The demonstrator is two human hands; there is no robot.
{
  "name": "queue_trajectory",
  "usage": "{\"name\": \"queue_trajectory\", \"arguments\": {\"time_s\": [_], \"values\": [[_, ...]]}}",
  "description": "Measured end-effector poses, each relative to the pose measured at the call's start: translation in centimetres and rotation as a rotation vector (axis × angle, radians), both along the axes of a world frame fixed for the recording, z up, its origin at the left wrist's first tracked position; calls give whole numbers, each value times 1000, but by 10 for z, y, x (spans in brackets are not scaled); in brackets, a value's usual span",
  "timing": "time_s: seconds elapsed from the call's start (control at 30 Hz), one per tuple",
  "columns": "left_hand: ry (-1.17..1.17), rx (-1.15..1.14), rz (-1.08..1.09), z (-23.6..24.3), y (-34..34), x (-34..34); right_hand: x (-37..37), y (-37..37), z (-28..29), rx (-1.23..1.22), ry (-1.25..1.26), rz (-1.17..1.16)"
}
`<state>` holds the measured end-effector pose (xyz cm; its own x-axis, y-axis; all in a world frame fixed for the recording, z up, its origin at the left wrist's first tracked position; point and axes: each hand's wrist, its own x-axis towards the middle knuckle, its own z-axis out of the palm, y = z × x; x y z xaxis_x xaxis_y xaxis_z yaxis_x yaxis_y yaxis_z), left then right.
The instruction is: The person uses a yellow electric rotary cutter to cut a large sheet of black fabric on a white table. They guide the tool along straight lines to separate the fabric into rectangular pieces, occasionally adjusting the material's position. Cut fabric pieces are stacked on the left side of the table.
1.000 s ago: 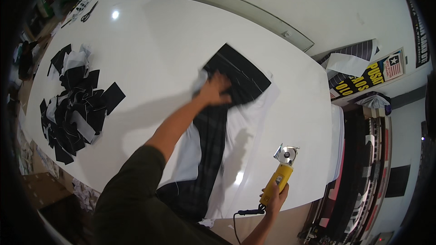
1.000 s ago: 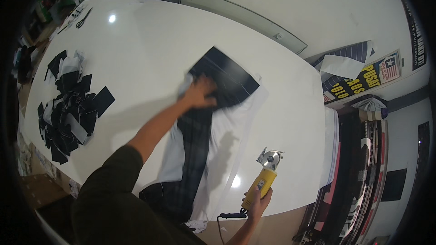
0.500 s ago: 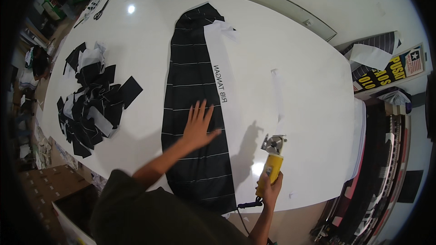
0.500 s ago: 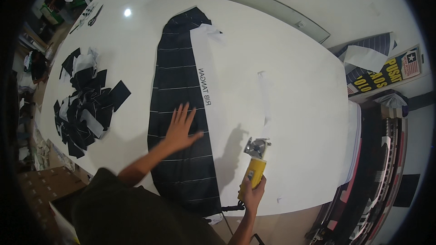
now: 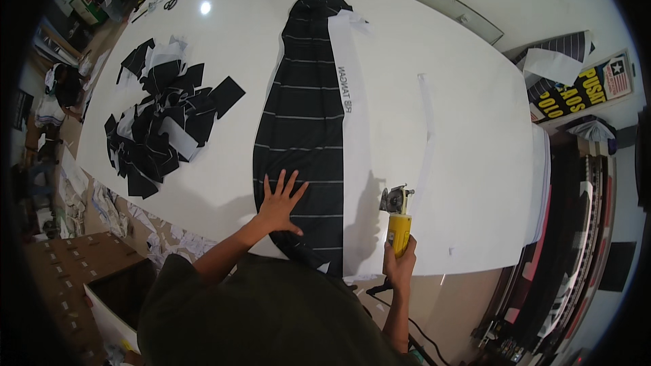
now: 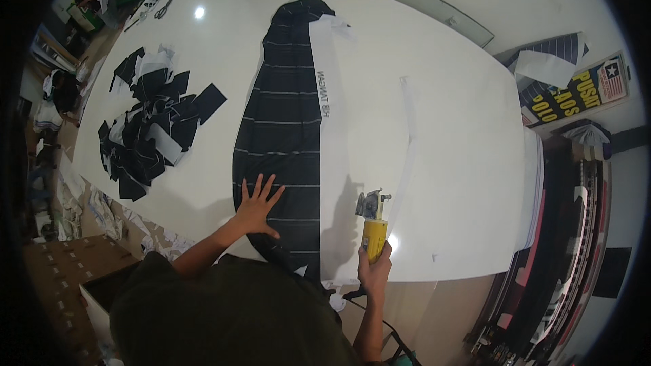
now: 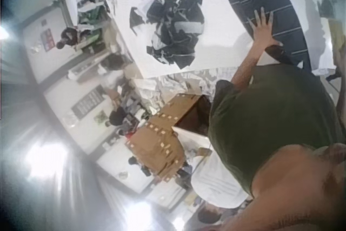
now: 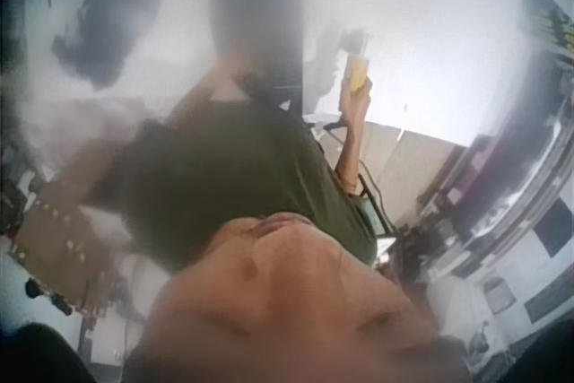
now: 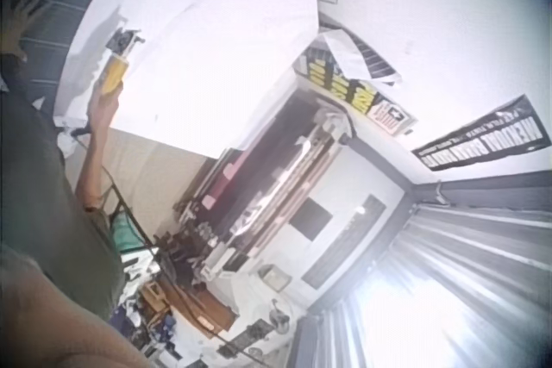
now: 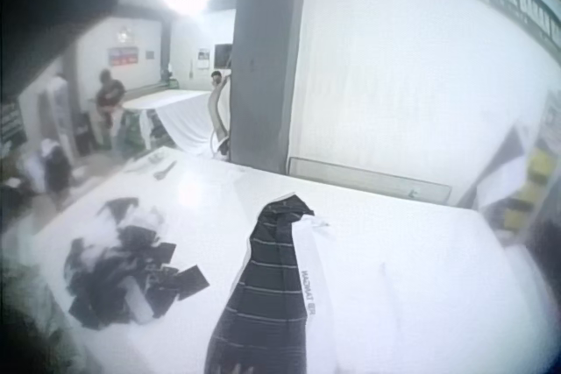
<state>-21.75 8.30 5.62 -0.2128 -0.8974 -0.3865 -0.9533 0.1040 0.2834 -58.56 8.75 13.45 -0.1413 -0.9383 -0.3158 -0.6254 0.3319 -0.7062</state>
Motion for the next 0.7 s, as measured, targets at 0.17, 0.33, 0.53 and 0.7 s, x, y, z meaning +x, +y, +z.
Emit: {"name": "queue_trajectory", "arguments": {"time_s": [0.17, 0.33, 0.53, 0.7], "values": [[200, -364, 146, -25, -69, -17, -2, 42, -5, 38, -28, -100], [130, -454, 351, -34, -225, 28, -7, 74, -17, -33, -46, -101], [35, -175, 112, -48, -172, 26, -6, 95, -17, 21, -155, -175], [279, 111, 22, 24, -114, 34, 5, 90, -10, 18, -252, -242]]}}
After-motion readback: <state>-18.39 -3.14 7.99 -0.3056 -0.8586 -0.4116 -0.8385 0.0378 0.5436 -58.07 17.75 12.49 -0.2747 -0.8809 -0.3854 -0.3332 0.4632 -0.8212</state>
